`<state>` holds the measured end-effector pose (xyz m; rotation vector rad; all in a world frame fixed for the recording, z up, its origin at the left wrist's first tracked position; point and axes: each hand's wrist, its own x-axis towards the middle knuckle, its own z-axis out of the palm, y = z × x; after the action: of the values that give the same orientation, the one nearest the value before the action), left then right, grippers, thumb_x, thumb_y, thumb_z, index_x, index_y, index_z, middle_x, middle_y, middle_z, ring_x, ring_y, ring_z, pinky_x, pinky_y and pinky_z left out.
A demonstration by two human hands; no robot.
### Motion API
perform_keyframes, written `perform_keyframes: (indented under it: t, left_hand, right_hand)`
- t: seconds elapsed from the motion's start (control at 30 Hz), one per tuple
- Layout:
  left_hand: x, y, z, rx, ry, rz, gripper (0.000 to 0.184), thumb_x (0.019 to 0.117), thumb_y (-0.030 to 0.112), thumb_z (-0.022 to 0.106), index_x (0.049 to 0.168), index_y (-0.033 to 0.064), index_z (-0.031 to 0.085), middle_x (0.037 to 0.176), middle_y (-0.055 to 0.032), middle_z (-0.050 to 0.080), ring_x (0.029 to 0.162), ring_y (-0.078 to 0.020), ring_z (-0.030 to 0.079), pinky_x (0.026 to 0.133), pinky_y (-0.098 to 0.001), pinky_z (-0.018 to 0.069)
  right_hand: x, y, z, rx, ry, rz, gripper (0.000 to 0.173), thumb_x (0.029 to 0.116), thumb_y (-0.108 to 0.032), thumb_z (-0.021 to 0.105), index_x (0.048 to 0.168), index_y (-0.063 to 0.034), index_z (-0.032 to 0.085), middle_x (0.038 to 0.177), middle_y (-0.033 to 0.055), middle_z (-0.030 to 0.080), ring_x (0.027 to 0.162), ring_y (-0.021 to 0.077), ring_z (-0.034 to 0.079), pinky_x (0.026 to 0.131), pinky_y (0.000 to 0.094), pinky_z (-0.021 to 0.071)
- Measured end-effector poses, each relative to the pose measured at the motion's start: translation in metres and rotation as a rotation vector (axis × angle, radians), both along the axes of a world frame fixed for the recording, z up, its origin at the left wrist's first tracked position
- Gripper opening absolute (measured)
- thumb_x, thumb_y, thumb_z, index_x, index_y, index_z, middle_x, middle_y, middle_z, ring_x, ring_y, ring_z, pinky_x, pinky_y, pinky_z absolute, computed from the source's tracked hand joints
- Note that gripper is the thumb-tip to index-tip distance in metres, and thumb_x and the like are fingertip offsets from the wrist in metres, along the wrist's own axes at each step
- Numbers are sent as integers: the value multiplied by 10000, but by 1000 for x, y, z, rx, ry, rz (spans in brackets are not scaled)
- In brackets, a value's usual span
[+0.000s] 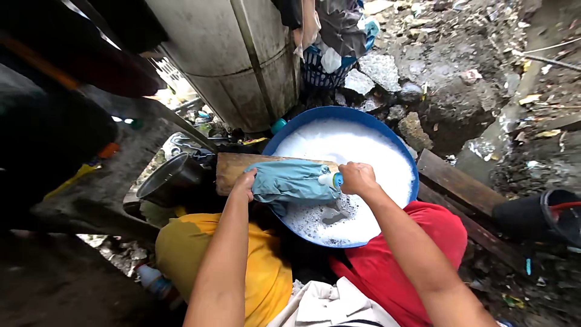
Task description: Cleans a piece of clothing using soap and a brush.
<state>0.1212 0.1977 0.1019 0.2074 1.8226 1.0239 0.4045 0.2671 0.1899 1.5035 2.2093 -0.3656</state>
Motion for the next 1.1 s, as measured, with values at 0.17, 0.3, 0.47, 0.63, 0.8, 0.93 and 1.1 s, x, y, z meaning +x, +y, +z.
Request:
perform_keyframes:
  t: [0.17,0.3,0.47,0.63,0.8,0.93,1.1]
  left_hand:
    - [0,10,67,-280,644,-759,596,1085,412,479,1262,-146,594,1341,-373,560,1318,-505,513,1079,-689,374]
    - [16,19,126,-8,746,-991,520,1021,430,618,1243,-37,666,1235,-306,649,1214,-471,600,1032,-688,427]
    - [22,16,188,551,603,-1029,465,983,185,699,1386,24,532,1208,-193,672,1057,-266,692,965,-476,555]
    - [-25,-20,235,684,809,-896,297,1012,230,648,1237,42,603,1070,-79,700,943,-112,688,881,-336,570]
    - [-100,-87,229,527,956,-491,328,1005,244,628,1272,60,578,1111,-89,699,929,-134,701,846,-370,593]
    - [-154,-125,166,143,959,-315,386,1016,197,648,1315,-30,560,1195,-280,645,1116,-407,646,988,-610,489]
    - [-179,-148,29,-143,772,-186,398,1026,146,618,1354,-63,533,1316,-328,587,1258,-477,567,1062,-648,426]
  right_hand:
    - [42,14,-68,-90,527,-254,581,740,-184,887,1254,-20,672,1126,293,690,1085,492,648,892,737,481]
    - [6,2,-65,-348,1172,-439,668,759,33,807,1372,21,542,1231,222,646,1082,300,655,938,498,556]
    - [-71,-17,-2,-378,1567,-246,693,706,22,773,1353,2,526,1168,102,675,1000,139,686,867,347,603]
    - [-114,-21,30,-359,1702,29,716,791,-39,767,1449,-5,487,1313,70,640,1148,119,653,969,318,578]
    - [-83,-1,-8,-236,1294,-94,615,949,-177,688,1500,-41,450,1500,165,514,1317,266,558,1027,462,523]
    - [-26,28,-107,-122,894,-481,435,1017,-191,615,1357,73,554,1265,303,618,1116,392,627,937,568,512]
    - [9,14,-161,-114,554,-633,464,1033,-223,602,1368,94,551,1356,366,560,1279,493,544,1049,646,418]
